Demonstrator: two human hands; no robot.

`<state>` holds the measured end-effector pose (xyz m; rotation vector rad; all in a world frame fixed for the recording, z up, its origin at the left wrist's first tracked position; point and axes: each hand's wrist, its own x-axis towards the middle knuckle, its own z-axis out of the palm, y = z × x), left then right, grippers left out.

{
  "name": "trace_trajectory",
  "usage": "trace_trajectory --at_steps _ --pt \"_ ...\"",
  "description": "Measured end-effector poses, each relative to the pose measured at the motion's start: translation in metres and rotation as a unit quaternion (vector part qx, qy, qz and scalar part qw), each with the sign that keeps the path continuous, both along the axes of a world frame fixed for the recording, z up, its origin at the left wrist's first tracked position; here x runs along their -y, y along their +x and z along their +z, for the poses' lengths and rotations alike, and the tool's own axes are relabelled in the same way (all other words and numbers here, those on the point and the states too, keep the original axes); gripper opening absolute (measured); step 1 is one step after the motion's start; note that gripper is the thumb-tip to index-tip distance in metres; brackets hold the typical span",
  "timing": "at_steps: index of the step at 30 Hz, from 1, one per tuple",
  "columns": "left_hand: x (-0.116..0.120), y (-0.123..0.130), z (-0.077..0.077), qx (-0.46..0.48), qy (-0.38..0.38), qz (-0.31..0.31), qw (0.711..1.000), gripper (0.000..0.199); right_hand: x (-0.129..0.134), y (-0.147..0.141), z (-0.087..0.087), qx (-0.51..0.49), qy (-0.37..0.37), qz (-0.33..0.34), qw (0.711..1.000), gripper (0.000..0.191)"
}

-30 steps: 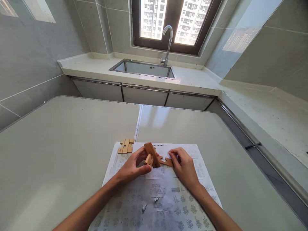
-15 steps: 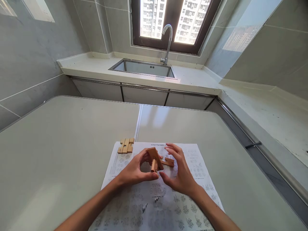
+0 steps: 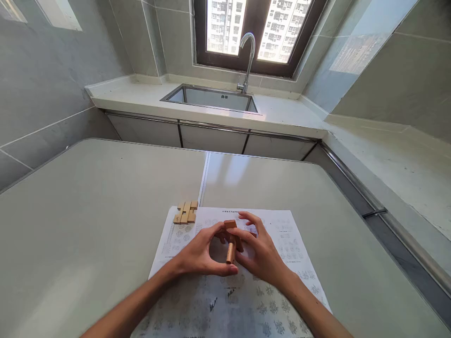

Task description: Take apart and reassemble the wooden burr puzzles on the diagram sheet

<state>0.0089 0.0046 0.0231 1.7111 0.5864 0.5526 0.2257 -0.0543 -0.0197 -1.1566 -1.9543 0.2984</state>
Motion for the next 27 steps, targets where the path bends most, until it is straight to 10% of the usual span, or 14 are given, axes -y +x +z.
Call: trace_trajectory --at_steps 27 --pt "0.0017 -0.0004 -0.0044 0.033 0.013 0.012 0.999 0.079 0.0018 -0.0044 0.0086 0.01 0.025 -0.037 0.999 0.044"
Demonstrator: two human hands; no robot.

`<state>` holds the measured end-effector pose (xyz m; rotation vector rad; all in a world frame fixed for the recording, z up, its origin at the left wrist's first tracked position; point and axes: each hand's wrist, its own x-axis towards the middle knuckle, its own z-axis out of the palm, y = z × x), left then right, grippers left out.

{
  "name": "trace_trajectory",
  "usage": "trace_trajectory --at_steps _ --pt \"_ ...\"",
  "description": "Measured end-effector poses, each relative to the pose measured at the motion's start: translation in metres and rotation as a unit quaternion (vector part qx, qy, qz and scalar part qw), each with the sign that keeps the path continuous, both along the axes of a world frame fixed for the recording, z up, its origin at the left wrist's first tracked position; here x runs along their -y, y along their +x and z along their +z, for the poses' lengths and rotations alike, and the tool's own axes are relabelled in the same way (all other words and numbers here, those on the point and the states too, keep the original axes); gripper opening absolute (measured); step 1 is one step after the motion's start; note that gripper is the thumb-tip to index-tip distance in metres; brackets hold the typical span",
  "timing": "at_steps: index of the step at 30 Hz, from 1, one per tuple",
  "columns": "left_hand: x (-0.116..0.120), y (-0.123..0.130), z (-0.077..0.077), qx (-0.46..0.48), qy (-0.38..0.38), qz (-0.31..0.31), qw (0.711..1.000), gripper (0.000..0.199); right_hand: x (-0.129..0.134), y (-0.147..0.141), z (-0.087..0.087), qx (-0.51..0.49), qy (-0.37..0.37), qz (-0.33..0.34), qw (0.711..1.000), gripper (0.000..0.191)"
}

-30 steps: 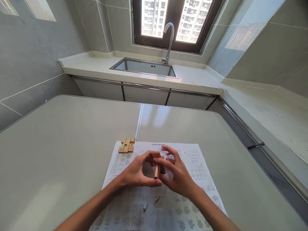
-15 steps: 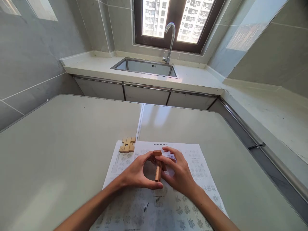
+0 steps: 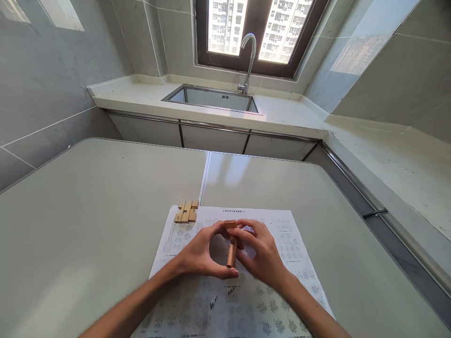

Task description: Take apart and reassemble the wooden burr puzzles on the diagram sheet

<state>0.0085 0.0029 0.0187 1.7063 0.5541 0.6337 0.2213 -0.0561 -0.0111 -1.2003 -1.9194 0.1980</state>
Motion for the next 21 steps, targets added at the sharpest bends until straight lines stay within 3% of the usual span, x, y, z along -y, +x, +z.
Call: trace_trajectory --at_steps 4,14,19,21 --pt "0.002 -0.002 -0.002 0.0 0.006 -0.004 1.0 0.086 -0.001 0.0 0.001 0.0 0.014 0.002 1.0 0.041" --pt "0.01 0.005 0.004 -0.004 0.017 0.009 1.0 0.071 -0.003 0.003 -0.002 -0.089 0.003 0.062 0.994 0.053" --pt "0.009 0.004 0.004 -0.028 0.048 0.006 0.998 0.066 0.0 0.005 -0.006 -0.091 -0.002 0.031 0.995 0.049" --pt "0.01 0.005 0.005 -0.032 0.059 -0.005 0.998 0.054 0.001 0.006 -0.005 -0.088 -0.001 0.012 0.996 0.047"
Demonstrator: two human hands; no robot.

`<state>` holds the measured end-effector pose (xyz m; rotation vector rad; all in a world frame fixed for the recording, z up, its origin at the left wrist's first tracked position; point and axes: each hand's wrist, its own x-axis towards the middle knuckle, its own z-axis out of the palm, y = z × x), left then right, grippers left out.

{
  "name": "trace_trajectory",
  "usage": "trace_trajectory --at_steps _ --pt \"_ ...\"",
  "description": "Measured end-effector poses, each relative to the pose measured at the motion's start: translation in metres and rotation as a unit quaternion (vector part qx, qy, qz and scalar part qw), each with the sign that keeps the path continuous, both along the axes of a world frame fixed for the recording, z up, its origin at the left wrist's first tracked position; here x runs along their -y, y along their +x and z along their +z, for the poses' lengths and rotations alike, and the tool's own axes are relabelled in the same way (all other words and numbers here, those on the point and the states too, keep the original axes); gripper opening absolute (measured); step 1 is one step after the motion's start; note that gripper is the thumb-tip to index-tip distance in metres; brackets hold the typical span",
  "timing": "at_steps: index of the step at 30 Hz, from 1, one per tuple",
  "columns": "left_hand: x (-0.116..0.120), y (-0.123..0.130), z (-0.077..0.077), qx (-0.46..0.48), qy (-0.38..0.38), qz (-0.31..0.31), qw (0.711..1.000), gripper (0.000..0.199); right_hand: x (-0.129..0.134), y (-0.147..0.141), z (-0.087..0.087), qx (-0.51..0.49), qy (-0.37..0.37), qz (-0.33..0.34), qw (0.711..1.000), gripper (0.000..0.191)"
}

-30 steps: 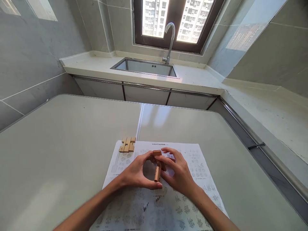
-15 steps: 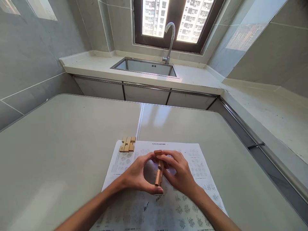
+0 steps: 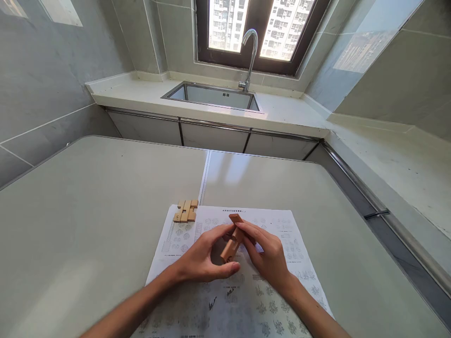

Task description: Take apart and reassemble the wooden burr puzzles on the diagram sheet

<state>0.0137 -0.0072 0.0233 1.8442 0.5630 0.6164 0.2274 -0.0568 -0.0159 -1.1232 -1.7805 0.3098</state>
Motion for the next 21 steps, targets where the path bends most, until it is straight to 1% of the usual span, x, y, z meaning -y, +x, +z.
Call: trace_trajectory --at_steps 2,4,8,10,13,15,17,19,21 --pt "0.002 0.001 0.001 -0.011 0.013 -0.004 1.0 0.034 0.001 0.001 0.003 0.007 -0.007 -0.01 1.0 0.045" --pt "0.003 0.002 0.001 -0.029 0.021 0.003 0.999 0.027 0.001 0.001 0.006 0.014 -0.012 -0.01 1.0 0.044" --pt "0.004 0.002 -0.002 -0.054 0.025 0.018 0.998 0.034 0.0 -0.001 0.009 0.022 0.008 -0.022 0.999 0.045" --pt "0.004 0.002 -0.003 -0.062 0.031 0.023 0.997 0.04 0.001 -0.001 0.008 0.024 0.021 -0.03 0.999 0.047" --pt "0.007 0.003 -0.005 -0.069 0.045 0.025 0.996 0.041 0.001 0.0 0.003 0.034 0.027 -0.042 0.998 0.046" --pt "0.011 0.005 -0.007 -0.079 0.082 0.017 0.993 0.04 0.001 0.004 0.0 0.043 0.014 -0.073 0.996 0.045" --pt "0.016 0.006 -0.01 -0.095 0.137 -0.004 0.986 0.038 -0.001 0.008 -0.003 0.036 -0.013 -0.124 0.992 0.044" --pt "0.02 0.008 -0.013 -0.105 0.185 -0.025 0.977 0.036 -0.003 0.012 -0.005 -0.001 -0.051 -0.165 0.985 0.038" --pt "0.022 0.009 -0.015 -0.113 0.219 -0.026 0.969 0.033 -0.005 0.015 -0.005 -0.049 -0.099 -0.179 0.978 0.03"
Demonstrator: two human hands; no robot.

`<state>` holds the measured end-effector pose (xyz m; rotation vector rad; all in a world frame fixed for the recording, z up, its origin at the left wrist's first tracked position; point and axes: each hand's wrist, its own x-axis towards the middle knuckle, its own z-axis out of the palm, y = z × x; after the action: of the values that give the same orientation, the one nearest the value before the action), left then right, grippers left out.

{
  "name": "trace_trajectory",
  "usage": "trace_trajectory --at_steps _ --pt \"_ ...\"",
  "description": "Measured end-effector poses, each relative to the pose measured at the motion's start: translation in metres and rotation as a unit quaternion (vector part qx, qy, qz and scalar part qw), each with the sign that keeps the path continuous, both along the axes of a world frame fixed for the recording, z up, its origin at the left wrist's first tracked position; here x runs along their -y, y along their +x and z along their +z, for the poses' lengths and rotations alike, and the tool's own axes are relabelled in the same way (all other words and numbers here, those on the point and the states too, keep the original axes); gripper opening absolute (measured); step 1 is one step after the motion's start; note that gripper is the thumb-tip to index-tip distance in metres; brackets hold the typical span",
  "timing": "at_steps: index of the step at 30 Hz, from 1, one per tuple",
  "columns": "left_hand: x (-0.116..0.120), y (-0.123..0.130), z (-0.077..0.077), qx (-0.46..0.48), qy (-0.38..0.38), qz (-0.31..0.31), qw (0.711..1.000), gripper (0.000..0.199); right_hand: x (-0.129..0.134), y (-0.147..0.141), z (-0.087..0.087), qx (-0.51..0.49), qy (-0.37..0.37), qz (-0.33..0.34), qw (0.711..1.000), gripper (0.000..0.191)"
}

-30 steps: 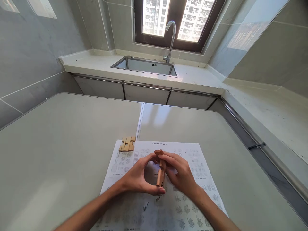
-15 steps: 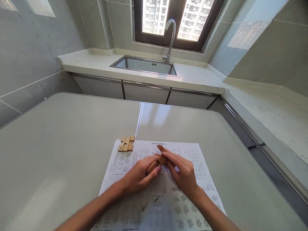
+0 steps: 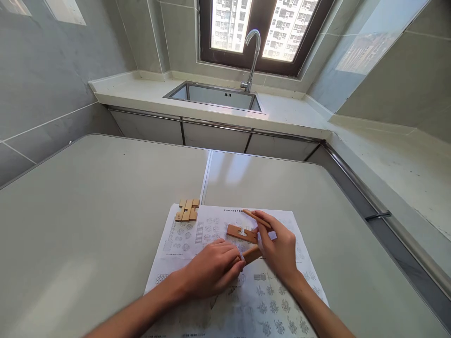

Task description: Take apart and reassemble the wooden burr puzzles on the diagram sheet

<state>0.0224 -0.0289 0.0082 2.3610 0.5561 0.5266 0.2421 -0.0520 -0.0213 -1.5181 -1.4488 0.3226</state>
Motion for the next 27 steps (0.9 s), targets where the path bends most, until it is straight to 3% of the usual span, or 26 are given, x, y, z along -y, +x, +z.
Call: trace_trajectory --at_steps 4,10,20,27 --pt "-0.002 -0.001 -0.004 -0.017 0.083 0.022 0.996 0.03 -0.004 0.001 -0.002 -0.061 -0.06 0.008 0.996 0.025" --pt "-0.005 -0.005 -0.01 -0.031 0.17 0.031 0.985 0.027 -0.007 0.001 -0.008 -0.056 -0.093 0.03 0.994 0.029" --pt "-0.008 -0.005 -0.013 -0.032 0.189 0.068 0.979 0.025 -0.008 0.001 -0.009 0.024 -0.071 0.1 0.992 0.024" --pt "-0.007 -0.004 -0.01 -0.016 0.183 0.108 0.977 0.007 -0.008 0.0 -0.008 0.053 -0.055 0.132 0.988 0.021"
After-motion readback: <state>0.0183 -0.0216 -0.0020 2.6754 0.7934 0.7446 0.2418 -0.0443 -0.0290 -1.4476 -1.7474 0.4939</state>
